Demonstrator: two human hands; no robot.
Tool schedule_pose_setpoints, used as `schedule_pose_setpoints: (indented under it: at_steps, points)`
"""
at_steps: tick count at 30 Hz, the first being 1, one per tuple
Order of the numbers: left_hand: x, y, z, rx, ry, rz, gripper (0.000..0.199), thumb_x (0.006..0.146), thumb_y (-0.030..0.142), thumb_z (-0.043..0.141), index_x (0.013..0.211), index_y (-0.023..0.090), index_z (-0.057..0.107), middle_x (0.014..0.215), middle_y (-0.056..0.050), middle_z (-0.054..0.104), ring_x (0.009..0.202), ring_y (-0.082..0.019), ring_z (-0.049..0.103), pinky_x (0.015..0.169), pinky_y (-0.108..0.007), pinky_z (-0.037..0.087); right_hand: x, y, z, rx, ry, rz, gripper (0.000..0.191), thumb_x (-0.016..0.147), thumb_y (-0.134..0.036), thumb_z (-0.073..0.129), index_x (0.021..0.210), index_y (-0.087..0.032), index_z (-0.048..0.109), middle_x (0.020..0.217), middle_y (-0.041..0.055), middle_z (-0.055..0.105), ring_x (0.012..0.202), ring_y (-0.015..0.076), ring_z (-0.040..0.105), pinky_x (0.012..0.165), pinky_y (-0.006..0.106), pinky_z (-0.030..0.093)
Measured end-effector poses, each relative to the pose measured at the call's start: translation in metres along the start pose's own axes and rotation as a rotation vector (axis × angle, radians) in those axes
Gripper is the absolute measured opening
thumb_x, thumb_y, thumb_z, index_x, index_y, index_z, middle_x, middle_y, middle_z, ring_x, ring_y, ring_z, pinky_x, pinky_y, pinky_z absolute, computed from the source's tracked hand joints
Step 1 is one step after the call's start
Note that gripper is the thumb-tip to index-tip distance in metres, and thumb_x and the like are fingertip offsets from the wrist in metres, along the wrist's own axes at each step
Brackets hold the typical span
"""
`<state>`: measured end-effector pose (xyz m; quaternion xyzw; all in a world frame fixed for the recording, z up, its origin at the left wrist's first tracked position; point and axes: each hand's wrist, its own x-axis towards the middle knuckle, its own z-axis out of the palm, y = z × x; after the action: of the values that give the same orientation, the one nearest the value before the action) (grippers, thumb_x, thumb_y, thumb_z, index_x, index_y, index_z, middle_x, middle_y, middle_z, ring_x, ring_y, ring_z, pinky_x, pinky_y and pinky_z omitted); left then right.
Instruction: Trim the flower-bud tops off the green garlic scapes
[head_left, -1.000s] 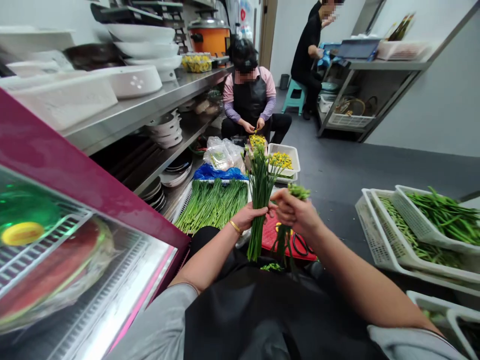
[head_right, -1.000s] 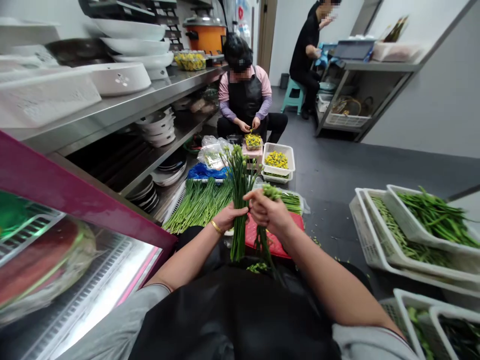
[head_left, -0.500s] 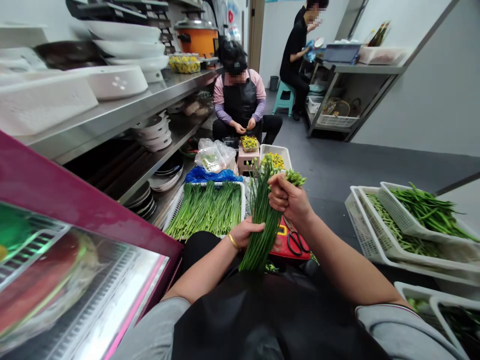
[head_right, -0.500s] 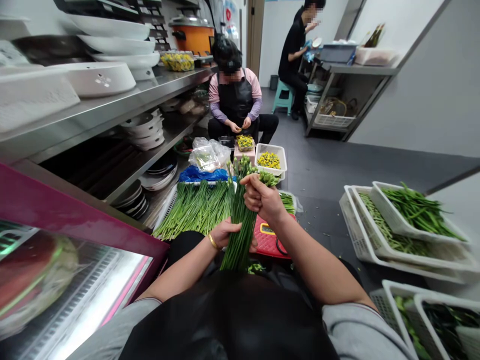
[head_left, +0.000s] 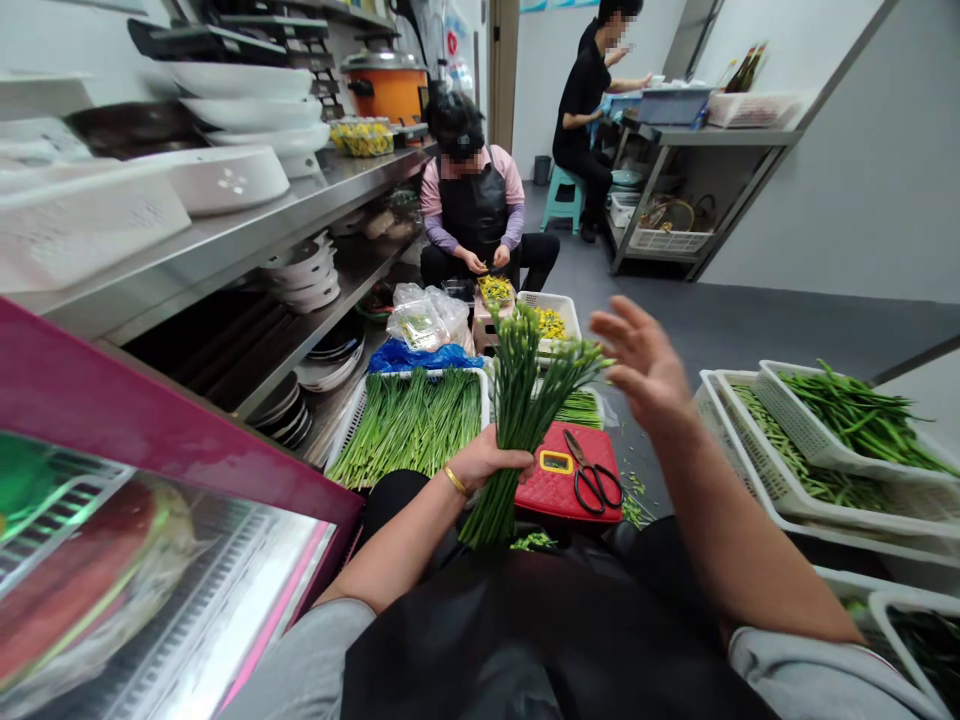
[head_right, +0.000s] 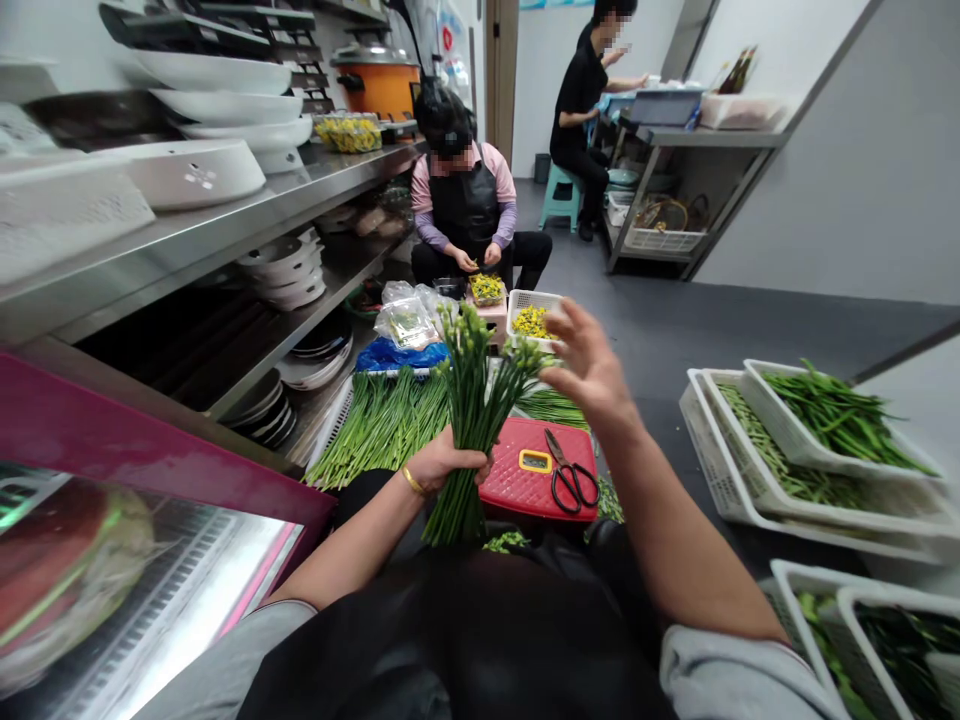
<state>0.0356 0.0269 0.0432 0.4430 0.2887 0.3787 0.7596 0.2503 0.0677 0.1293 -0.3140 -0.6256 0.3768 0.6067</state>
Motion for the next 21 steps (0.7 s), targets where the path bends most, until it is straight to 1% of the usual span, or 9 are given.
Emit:
schedule_pose_setpoints:
  at_steps: [2,3,4,6,8,12,16,19,21]
  points:
    - [0.0,0.004,-0.002,0.001,0.045,-0.006,0.053,0.048,0.042,0.088,0.079,0.01,0.061,0.054,-0.001,0.061,0.045,-0.011,0.055,0.047,-0.024,0.043,-0.017,0.013,-0.021,0.018,0.182,-0.05,0.069,0.068,-0.057,0.074,0.128,-0.032,0.052,0.129,0.006,0.056,0.124,0.0219,0.051,0.104,0.039,0.04]
    - [0.001,0.005,-0.002,0.003,0.054,-0.019,0.053,0.047,0.043,0.088,0.079,0.01,0.061,0.055,-0.001,0.062,0.045,-0.012,0.056,0.047,-0.024,0.044,-0.028,0.022,-0.026,0.04,0.213,-0.009,0.066,0.07,-0.061,0.07,0.127,-0.031,0.053,0.127,0.0069,0.057,0.123,0.0225,0.052,0.104,0.04,0.04]
    - [0.002,0.005,-0.002,0.01,0.055,-0.036,0.053,0.047,0.043,0.088,0.079,0.01,0.061,0.056,-0.002,0.062,0.046,-0.012,0.056,0.048,-0.024,0.044,-0.039,0.034,-0.025,0.068,0.179,0.082,0.067,0.068,-0.064,0.069,0.123,-0.029,0.055,0.122,0.0081,0.061,0.118,0.0234,0.056,0.101,0.041,0.042]
    - [0.005,0.003,0.002,0.041,0.034,-0.072,0.053,0.048,0.044,0.088,0.078,0.01,0.062,0.058,-0.003,0.063,0.047,-0.012,0.057,0.049,-0.024,0.045,-0.057,0.054,-0.009,0.165,-0.039,0.338,0.069,0.061,-0.068,0.072,0.112,-0.022,0.061,0.105,0.0098,0.067,0.103,0.0253,0.063,0.091,0.041,0.048]
    - [0.009,0.0,0.007,0.104,-0.01,-0.101,0.051,0.049,0.044,0.088,0.077,0.009,0.063,0.059,-0.004,0.064,0.049,-0.013,0.058,0.05,-0.024,0.046,-0.061,0.065,0.014,0.318,-0.246,0.493,0.067,0.058,-0.067,0.074,0.103,-0.019,0.063,0.092,0.0091,0.068,0.09,0.0251,0.065,0.08,0.04,0.051]
    - [0.01,0.0,0.016,0.236,-0.104,-0.17,0.042,0.06,0.043,0.084,0.075,0.008,0.066,0.063,-0.007,0.067,0.052,-0.013,0.06,0.052,-0.023,0.047,-0.039,0.052,0.044,0.644,-0.352,0.456,0.054,0.058,-0.058,0.078,0.09,-0.018,0.061,0.075,0.0035,0.065,0.074,0.0203,0.064,0.067,0.035,0.053]
    - [0.001,0.009,0.017,0.173,-0.216,-0.275,0.044,0.067,0.042,0.079,0.093,0.009,0.065,0.071,-0.009,0.07,0.053,-0.014,0.063,0.058,-0.027,0.05,-0.024,0.028,0.045,0.853,-0.235,0.405,0.041,0.064,-0.047,0.081,0.068,-0.019,0.05,0.053,-0.0078,0.046,0.049,0.0074,0.05,0.063,0.027,0.052]
    - [0.005,0.014,0.015,0.027,-0.385,-0.323,0.063,0.059,0.047,0.083,0.106,0.011,0.06,0.08,-0.013,0.072,0.065,-0.022,0.069,0.068,-0.035,0.053,-0.026,0.017,0.046,0.931,-0.22,0.388,0.048,0.07,-0.049,0.077,0.061,-0.018,0.04,0.048,-0.0111,0.032,0.039,0.0028,0.032,0.051,0.02,0.047]
    - [0.018,0.014,0.013,0.013,-0.487,-0.349,0.074,0.046,0.054,0.086,0.101,0.009,0.063,0.082,-0.016,0.072,0.075,-0.028,0.069,0.071,-0.038,0.052,-0.026,0.013,0.048,0.947,-0.287,0.363,0.051,0.069,-0.051,0.077,0.06,-0.018,0.038,0.046,-0.0116,0.03,0.037,0.0025,0.028,0.047,0.019,0.043]
